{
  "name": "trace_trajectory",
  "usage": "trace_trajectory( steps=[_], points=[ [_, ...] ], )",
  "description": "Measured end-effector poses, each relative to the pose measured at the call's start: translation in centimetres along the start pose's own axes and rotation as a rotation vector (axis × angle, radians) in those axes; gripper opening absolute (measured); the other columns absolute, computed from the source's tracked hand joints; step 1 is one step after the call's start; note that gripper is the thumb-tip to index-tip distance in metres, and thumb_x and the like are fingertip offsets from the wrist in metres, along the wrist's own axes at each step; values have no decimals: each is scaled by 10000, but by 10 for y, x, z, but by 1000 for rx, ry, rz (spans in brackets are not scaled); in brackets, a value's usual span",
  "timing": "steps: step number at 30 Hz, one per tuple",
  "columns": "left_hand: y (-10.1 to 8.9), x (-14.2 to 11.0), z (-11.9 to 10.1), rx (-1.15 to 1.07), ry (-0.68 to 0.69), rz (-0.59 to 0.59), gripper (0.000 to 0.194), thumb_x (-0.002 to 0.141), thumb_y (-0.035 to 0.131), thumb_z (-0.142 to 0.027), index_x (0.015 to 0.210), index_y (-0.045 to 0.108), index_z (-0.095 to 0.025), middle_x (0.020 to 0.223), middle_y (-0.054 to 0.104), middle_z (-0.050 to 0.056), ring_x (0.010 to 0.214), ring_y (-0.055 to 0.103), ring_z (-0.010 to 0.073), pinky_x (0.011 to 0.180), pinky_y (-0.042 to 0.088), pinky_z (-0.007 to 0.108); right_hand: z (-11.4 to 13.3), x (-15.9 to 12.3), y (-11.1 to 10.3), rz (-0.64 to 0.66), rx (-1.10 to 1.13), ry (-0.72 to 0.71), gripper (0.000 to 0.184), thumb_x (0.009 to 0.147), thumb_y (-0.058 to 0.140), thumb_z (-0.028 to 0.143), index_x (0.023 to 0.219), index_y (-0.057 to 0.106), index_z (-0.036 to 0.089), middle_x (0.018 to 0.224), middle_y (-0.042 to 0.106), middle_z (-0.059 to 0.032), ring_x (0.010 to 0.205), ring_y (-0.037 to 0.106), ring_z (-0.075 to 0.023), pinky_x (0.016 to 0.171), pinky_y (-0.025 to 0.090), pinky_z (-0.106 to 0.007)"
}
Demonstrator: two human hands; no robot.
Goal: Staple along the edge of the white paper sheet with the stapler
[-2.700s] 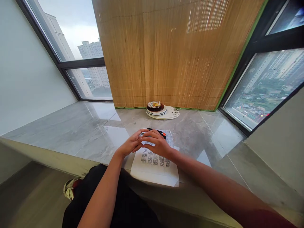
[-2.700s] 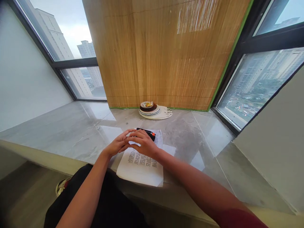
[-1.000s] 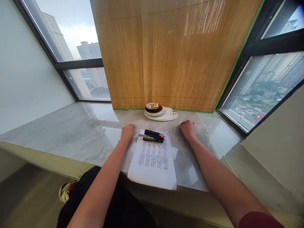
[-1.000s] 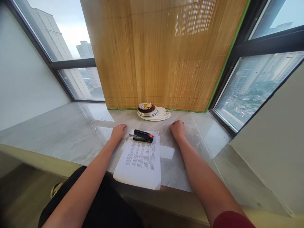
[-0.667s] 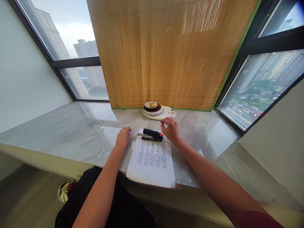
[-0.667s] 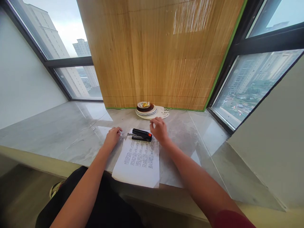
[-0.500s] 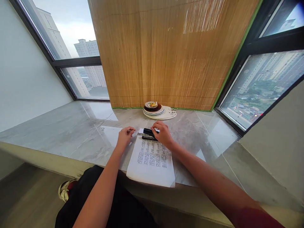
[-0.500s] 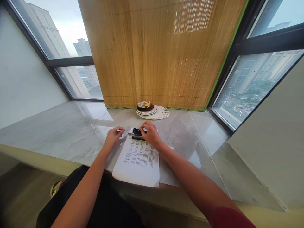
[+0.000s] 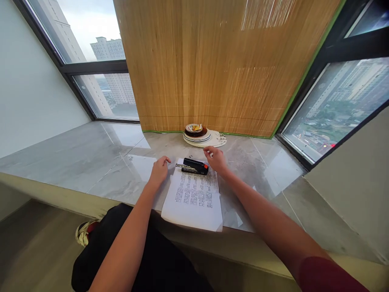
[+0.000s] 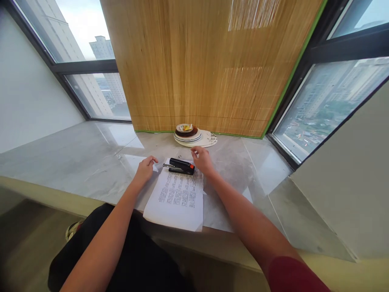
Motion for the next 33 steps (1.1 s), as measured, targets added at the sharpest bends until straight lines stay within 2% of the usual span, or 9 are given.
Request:
trace_trajectory(
  steps=[5,9,13,15,18,21,25,29,33],
  points=[
    [5,0,0,-125,-39,9,155,963,558,-123,916,678,-210,688,633,-21,665,558,167,706,426,288,-4,26,33,279,-4,-86,243,869,642,95,963,834,210,922,836,-51,774,730,-189,787,576,-312],
    [23,3,14,-271,-129,112,139,1041,622,-284,1069,676,-158,895,713,17,680,612,134,691,529,291,10,48,76,529,-6,-201,303,770,773,46,971,850,258,1022,843,-2,877,758,-171,812,569,-268],
    [39,1,28,-412,-226,219,358,1037,674,-420,1272,665,-150,1215,702,95,1017,712,214,878,630,413,17,51,110,695,-25,-271,71,896,813,217,965,803,203,1053,817,-19,967,758,-177,921,592,-332],
    [43,-1,33,-473,-263,261,390,1033,681,-405,1338,647,-164,1318,676,115,1117,700,247,943,624,459,9,47,112,723,-67,-264,173,997,747,331,1025,758,160,1080,782,-54,977,743,-193,928,612,-396],
    [43,-1,34,-561,-288,296,398,1031,684,-399,1353,641,-168,1342,667,119,1140,695,255,959,619,470,-17,38,91,700,-158,-208,247,1043,693,379,1146,717,156,1164,739,-78,1022,725,-211,924,624,-422],
    [38,0,26,-646,-261,294,355,1035,680,-391,1296,665,-150,1262,697,109,1065,711,228,913,629,431,-49,29,48,615,-253,-126,254,1042,695,374,1169,710,155,1179,732,-80,1040,722,-219,938,620,-435],
    [26,0,10,-720,-188,234,224,1013,695,-288,1154,715,-115,1036,771,111,808,711,139,822,623,315,-76,21,-13,446,-310,-20,103,994,724,249,1001,749,150,1042,764,-68,976,724,-216,961,592,-434],
    [22,-2,-5,-729,-125,194,343,866,861,-337,1092,726,-118,985,816,130,828,768,182,868,646,361,-61,13,-39,258,-249,20,189,844,665,50,884,808,165,981,795,-110,888,717,-238,922,565,-385],
    [22,-3,-7,-691,-90,168,479,726,954,-457,1008,782,-111,975,828,141,879,798,241,924,657,429,-8,-9,-29,42,-110,-7,344,957,487,111,1039,813,184,1070,778,-123,895,707,-241,858,571,-375]
  ],
)
Point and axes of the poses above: each hand's wrist, its own x-axis towards the middle knuckle, its own y-axis out of the palm, z = x × y, the point moved 10 cm from there along x, towards the middle knuckle
